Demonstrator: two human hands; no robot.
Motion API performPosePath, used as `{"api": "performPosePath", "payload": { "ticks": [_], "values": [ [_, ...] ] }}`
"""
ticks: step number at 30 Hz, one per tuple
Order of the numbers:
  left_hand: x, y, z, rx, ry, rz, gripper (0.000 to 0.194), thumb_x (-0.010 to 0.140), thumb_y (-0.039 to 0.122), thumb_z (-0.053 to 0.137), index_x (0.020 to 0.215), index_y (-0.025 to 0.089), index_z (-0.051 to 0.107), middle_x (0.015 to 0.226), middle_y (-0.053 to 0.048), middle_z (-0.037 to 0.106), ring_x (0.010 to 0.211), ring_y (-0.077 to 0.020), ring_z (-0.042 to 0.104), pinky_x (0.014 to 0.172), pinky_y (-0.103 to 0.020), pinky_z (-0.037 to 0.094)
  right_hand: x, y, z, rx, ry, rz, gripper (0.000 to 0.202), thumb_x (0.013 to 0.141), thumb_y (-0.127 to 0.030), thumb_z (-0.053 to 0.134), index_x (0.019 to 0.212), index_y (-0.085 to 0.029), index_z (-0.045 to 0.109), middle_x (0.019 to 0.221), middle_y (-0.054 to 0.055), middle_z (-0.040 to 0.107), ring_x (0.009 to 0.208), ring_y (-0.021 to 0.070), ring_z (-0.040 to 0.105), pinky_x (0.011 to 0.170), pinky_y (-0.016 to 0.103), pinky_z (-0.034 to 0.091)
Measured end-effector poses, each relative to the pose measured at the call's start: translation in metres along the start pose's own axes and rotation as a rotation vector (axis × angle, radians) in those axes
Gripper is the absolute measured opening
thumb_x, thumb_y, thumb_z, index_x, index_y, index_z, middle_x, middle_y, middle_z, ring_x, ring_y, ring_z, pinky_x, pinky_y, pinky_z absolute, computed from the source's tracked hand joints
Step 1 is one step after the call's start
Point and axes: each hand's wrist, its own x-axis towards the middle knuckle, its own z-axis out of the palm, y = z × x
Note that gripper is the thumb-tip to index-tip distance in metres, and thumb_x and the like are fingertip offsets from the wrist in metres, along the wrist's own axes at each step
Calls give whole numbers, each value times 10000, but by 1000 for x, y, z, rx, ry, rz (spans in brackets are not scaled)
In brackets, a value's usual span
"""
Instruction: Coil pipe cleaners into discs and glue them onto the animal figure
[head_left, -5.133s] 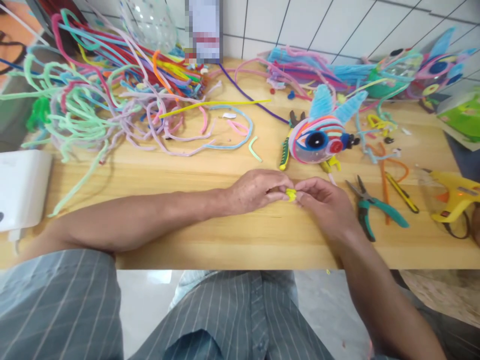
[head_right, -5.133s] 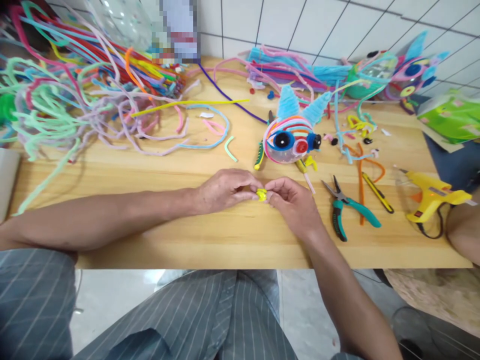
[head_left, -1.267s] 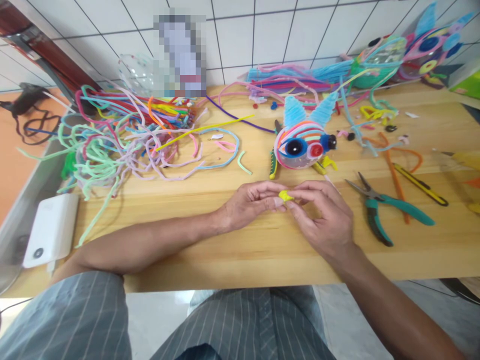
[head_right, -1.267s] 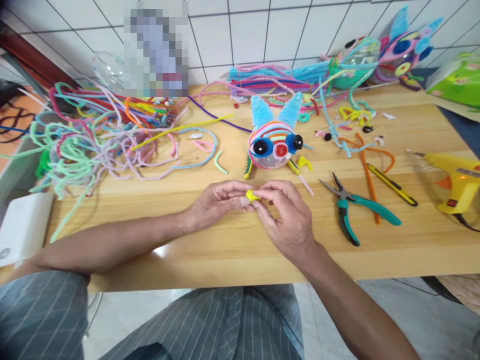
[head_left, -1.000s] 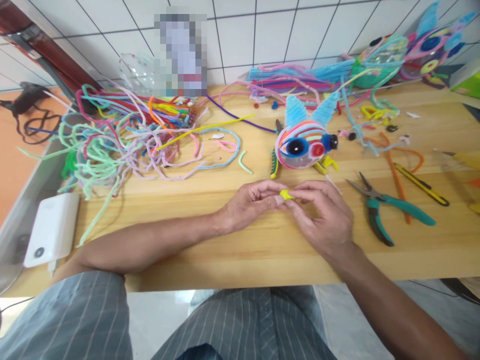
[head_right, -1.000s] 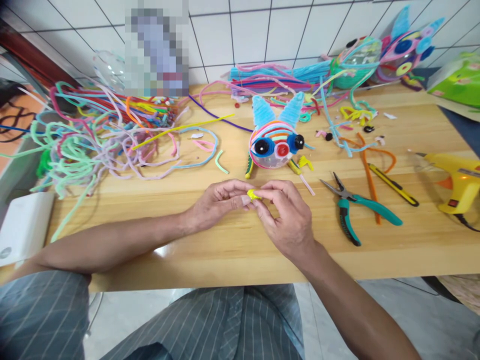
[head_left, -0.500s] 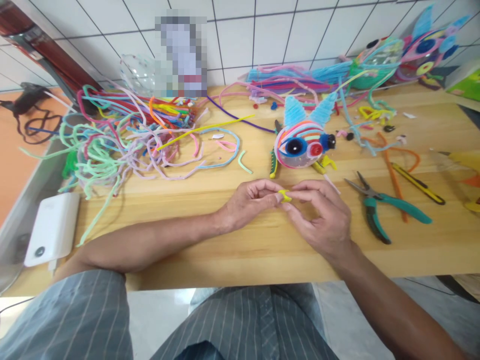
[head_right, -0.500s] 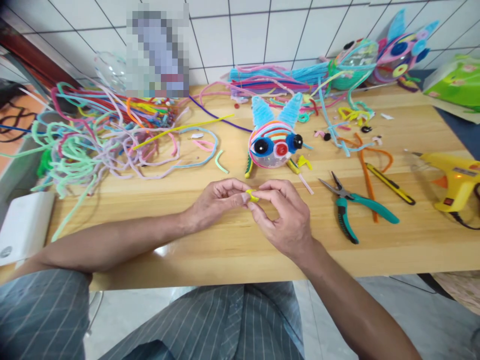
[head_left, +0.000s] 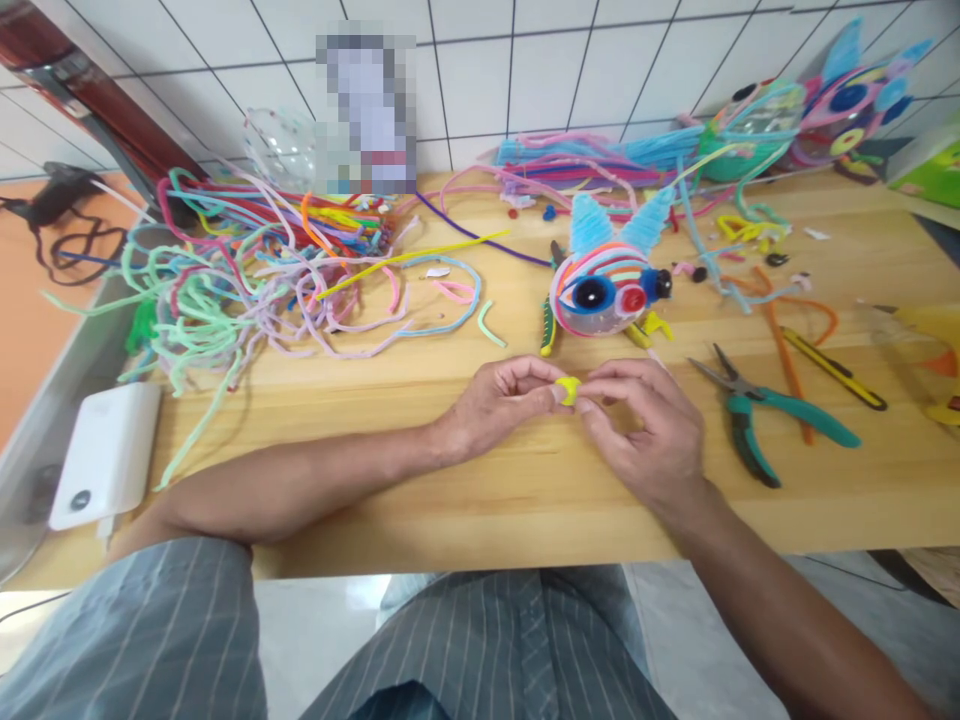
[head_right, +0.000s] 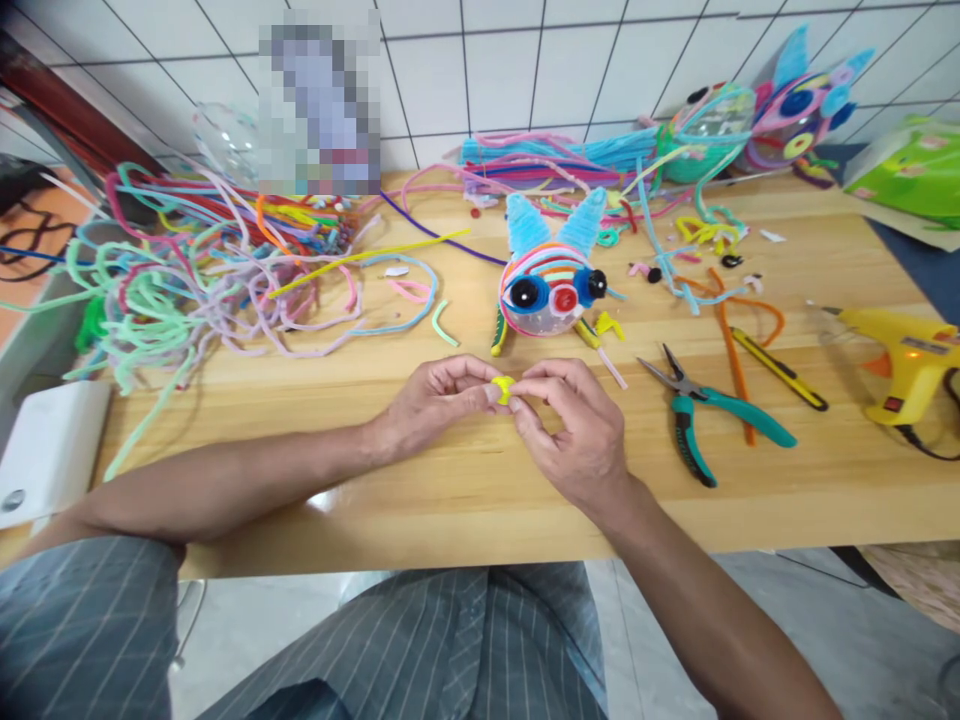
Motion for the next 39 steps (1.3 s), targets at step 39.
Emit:
{"api": "performPosePath", "payload": {
  "ticks": [39],
  "values": [
    [-2, -9, 2, 120, 30, 184, 416, 868, 530, 818, 959, 154, 666, 883, -27, 743, 834, -136, 695, 830, -276, 536, -1, 4, 4, 447, -213, 615, 169, 911, -384, 770, 916, -236, 689, 863, 9, 718, 778, 166, 678, 726, 297, 572]
  ]
}}
